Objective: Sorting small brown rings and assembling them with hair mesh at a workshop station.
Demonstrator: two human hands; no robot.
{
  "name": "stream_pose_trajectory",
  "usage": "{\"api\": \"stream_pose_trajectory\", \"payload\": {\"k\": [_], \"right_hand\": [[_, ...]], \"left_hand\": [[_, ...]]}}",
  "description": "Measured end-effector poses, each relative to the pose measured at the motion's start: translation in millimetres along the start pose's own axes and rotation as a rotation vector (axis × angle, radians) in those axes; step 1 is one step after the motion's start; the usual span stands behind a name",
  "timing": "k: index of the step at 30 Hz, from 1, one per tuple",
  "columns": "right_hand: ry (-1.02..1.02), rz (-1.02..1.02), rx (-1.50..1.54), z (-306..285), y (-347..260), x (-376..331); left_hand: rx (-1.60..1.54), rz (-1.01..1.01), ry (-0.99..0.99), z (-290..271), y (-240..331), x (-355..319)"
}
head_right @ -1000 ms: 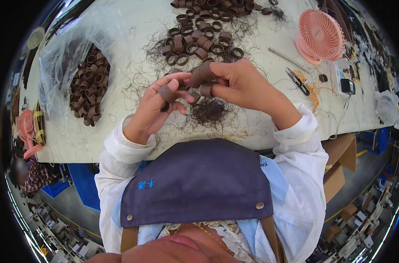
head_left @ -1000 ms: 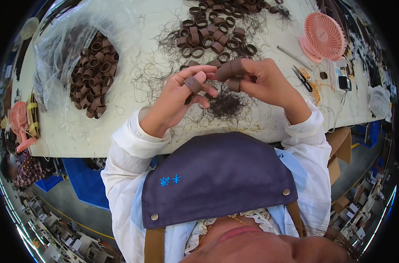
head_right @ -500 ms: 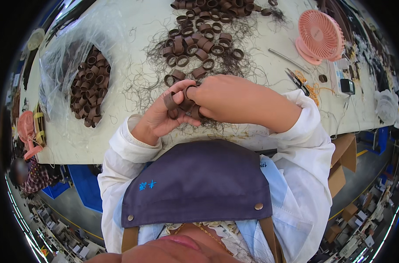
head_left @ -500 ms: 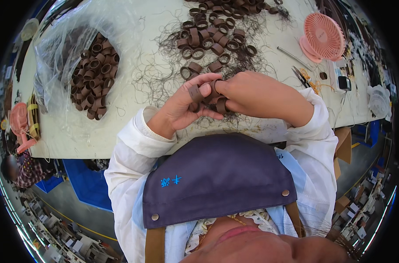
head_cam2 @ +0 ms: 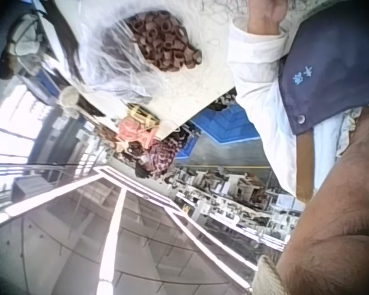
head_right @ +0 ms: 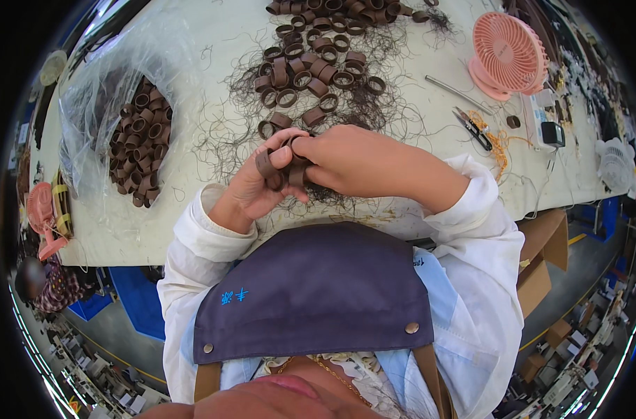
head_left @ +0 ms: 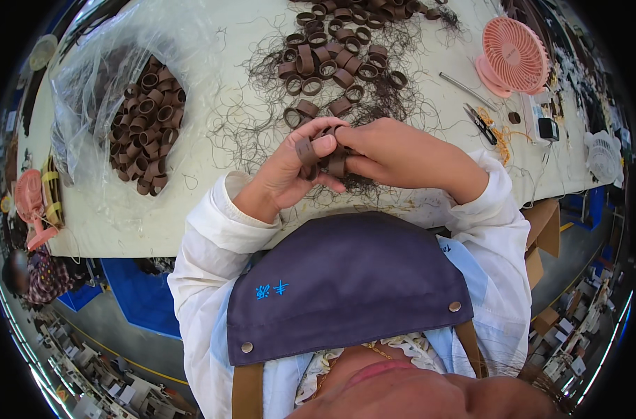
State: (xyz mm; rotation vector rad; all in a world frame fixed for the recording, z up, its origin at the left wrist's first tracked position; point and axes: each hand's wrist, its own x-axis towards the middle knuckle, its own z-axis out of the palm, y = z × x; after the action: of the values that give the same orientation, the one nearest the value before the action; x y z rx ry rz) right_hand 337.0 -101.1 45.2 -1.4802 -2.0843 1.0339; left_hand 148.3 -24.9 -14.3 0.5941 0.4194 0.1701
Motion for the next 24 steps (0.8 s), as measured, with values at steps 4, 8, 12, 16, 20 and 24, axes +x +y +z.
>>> {"api": "stream_pose_trajectory", "payload": {"k": [4, 8, 12, 16, 20, 24], "right_hand": [[-0.002, -0.007, 0.13, -8.0, -1.7, -4.1], [0.138, -0.056, -0.188, 1.0, -3.3, -7.5], [0.214, -0.099, -0.224, 3.3, -0.4, -5.6], [0.185, -0.027, -0.055, -12.1, -6.9, -8.9], [0.367, 0.033, -0.01, -26.3, 19.7, -4.2], [0.388, 0.055, -0.363, -19.5, 54.4, 5.4]], "left_hand": [[-0.05, -0.011, -0.023, -1.2, -1.5, -0.2], [-0.131, 0.003, -0.067, 1.4, -1.0, -2.9], [-0.22, -0.003, -0.098, -10.9, -5.8, -0.7], [-0.4, -0.006, -0.096, -16.2, -8.5, 0.4], [-0.477, 0.048, -0.104, -11.7, -4.3, -0.4], [-0.513, 0.125, -0.113, -14.8, -3.4, -4.4]]}}
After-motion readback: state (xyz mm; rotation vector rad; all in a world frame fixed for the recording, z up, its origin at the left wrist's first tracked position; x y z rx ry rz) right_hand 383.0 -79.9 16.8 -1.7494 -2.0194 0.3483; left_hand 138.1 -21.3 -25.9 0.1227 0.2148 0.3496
